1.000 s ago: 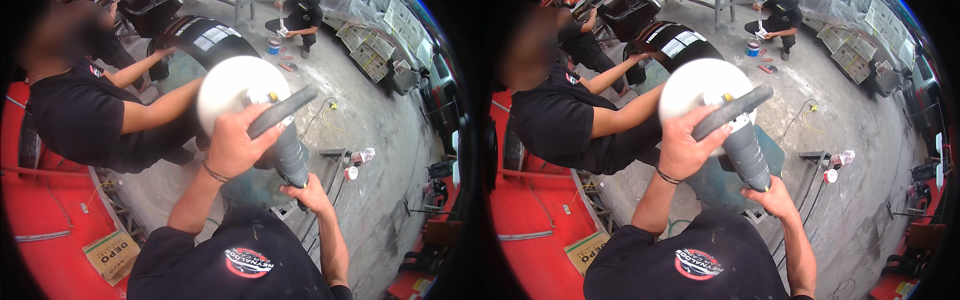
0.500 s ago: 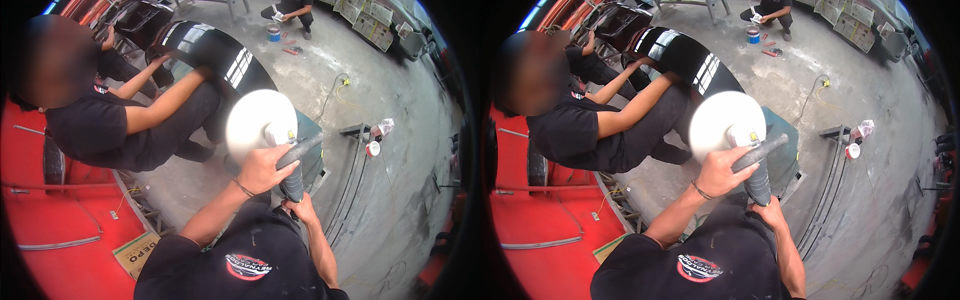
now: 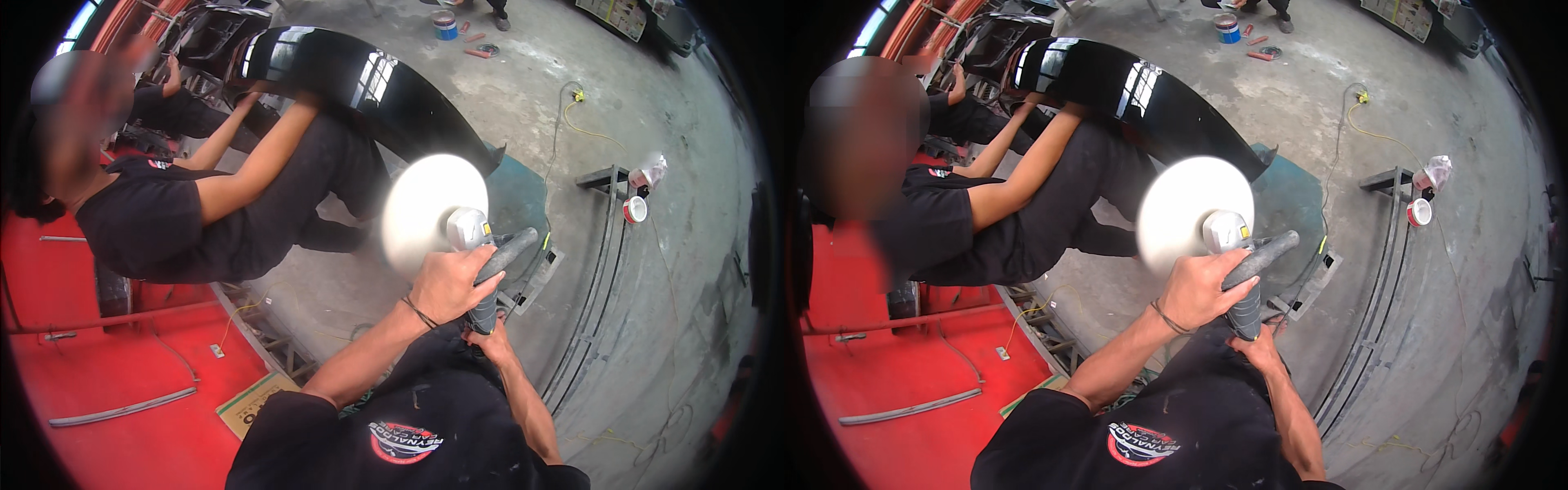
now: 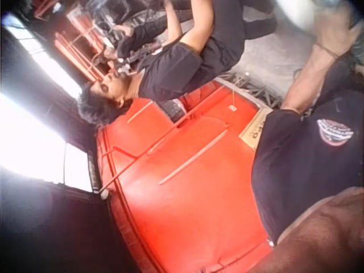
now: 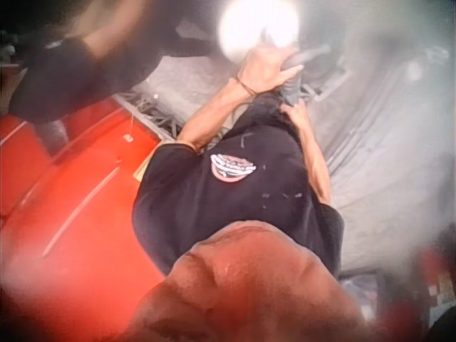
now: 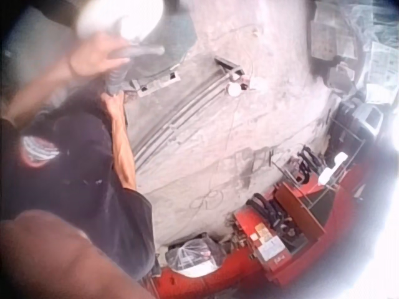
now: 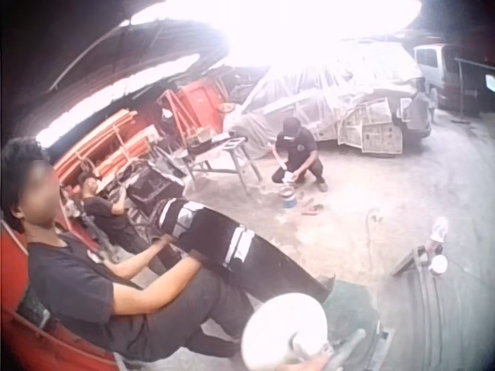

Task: The person uses a rotary polisher with a white pad to buff a black car bumper held by another person. After polishing, the person applies a liquid from a pink bottle onto the bumper and wipes it with a cloth.

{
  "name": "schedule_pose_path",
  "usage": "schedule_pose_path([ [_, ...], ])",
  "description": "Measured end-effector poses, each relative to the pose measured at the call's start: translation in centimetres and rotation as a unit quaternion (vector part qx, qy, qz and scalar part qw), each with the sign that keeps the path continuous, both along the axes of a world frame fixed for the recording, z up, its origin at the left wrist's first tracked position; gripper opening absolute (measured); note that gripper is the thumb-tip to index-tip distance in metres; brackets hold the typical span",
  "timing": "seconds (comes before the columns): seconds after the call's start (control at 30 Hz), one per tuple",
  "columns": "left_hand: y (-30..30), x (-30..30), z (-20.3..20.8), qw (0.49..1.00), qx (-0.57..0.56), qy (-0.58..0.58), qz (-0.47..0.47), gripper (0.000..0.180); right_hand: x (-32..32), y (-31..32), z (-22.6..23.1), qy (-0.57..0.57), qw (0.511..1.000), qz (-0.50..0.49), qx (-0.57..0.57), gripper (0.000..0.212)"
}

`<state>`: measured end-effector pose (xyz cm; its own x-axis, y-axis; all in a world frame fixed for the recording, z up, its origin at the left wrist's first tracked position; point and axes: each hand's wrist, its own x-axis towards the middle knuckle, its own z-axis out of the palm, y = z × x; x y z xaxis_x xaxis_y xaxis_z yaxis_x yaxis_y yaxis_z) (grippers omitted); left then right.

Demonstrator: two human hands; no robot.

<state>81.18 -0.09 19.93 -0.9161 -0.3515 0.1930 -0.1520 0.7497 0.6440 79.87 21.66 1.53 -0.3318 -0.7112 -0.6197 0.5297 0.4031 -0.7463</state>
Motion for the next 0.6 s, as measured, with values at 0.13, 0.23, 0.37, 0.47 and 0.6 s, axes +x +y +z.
schedule_pose_path([
  [0.13,-1.0,-0.8,2.6,0.998,-0.063,-0.027,0.000,0.041,0.2,-3.0,1.0,-0.040,0.997,-0.017,-0.056,0.019],
  [0.23,-2.7,-0.8,4.6,0.995,-0.096,-0.004,0.007,0.041,0.0,-6.0,2.1,-0.027,0.996,0.016,-0.081,0.021],
  [0.37,-4.1,0.3,9.6,0.986,-0.154,-0.043,0.040,0.040,-0.6,-10.1,4.2,0.015,0.990,0.083,-0.112,0.032],
  [0.47,-4.7,2.1,12.0,0.983,-0.162,-0.027,0.086,0.040,-0.8,-12.1,7.9,0.021,0.986,0.096,-0.134,0.042],
  [0.6,-3.6,2.3,12.7,0.985,-0.125,-0.051,0.112,0.039,-0.7,-12.6,6.3,0.049,0.977,0.086,-0.187,0.044],
])
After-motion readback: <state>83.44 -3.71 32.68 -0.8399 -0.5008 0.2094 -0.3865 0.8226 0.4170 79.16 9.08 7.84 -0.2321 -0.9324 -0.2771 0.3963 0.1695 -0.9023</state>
